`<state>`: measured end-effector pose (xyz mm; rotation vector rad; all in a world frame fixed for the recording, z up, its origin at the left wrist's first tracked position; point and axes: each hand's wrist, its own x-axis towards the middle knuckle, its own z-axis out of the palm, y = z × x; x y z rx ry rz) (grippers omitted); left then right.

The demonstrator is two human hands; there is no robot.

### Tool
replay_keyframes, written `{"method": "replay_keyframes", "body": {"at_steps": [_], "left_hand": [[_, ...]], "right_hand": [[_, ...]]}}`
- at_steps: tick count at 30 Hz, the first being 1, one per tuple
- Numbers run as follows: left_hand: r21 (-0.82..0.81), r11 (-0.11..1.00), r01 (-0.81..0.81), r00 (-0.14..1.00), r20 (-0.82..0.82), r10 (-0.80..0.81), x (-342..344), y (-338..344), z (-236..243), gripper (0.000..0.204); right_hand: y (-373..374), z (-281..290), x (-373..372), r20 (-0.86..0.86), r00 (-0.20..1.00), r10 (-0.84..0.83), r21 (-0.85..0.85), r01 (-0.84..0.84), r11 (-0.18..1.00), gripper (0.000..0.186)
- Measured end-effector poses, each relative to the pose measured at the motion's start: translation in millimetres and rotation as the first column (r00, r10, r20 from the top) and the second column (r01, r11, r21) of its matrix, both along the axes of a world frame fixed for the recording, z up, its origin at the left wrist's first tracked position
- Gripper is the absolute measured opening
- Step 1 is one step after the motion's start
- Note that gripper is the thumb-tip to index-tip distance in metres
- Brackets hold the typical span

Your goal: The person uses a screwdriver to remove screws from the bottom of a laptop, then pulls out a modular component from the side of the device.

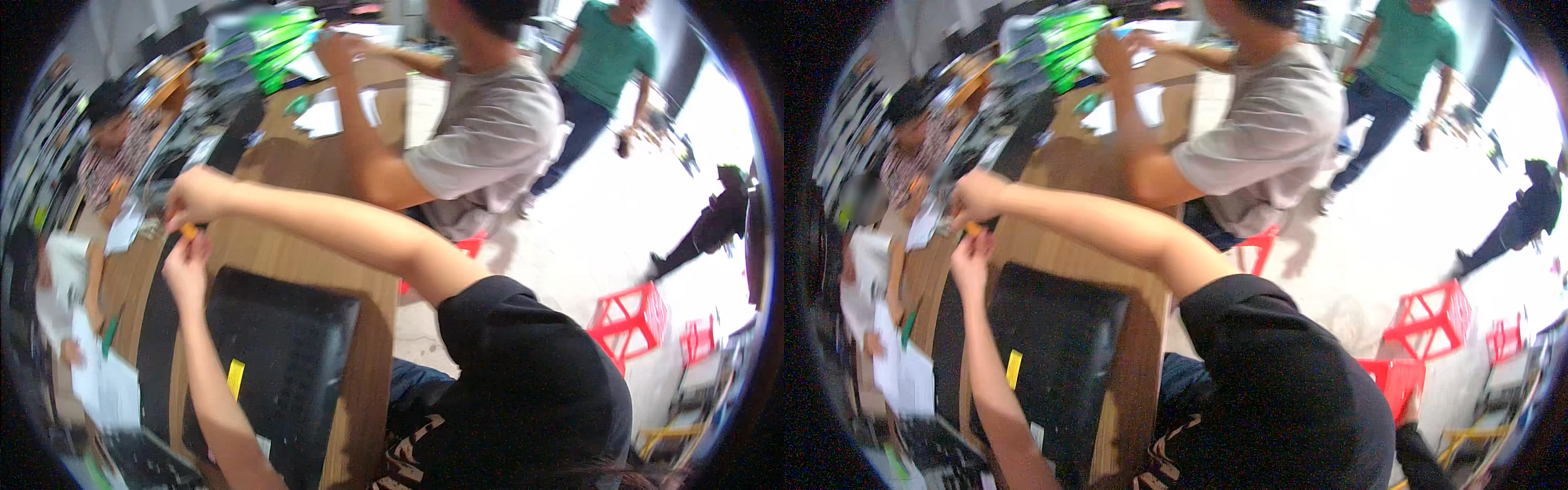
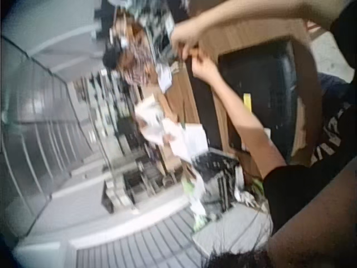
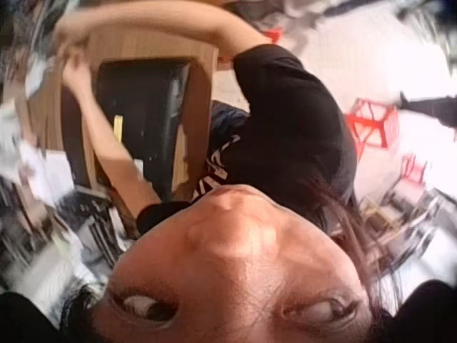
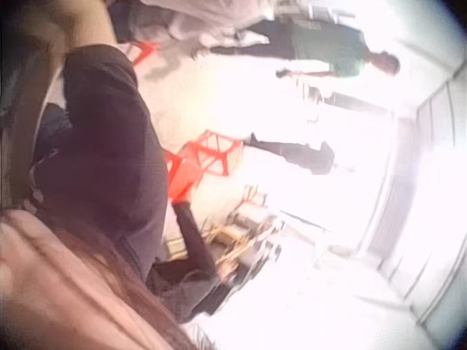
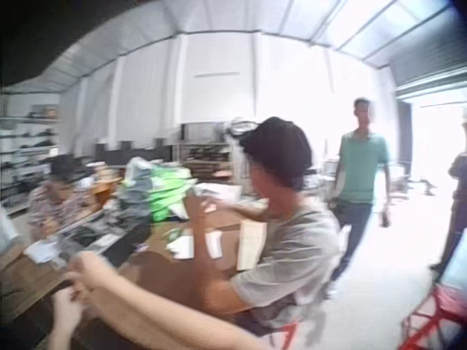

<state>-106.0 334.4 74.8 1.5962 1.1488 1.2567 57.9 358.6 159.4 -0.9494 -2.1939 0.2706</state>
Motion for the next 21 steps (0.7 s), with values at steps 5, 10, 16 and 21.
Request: {"method": "replay_keyframes", "body": {"at_steps": [5,10,16,21], "left_hand": [[0.140,0.990,0.023,0.993,-0.121,-0.006,6,5,-6,0.020],[0.150,0.986,-0.079,0.989,-0.108,0.096,11,7,-7,0.019],[0.209,0.977,-0.037,0.971,-0.223,0.084,7,12,-10,0.018],[0.105,0.979,0.177,0.969,-0.195,-0.154,-7,31,-12,0.016]], "right_hand": [[20,10,-27,0.348,0.915,-0.204,0.002,0.217,0.976,0.035],[33,3,-48,0.373,0.867,-0.330,0.067,0.329,0.942,0.033],[40,-2,-49,0.429,0.857,-0.284,0.106,0.265,0.958,0.026],[44,-7,-23,0.450,0.892,-0.048,0.165,-0.030,0.986,0.012]]}}
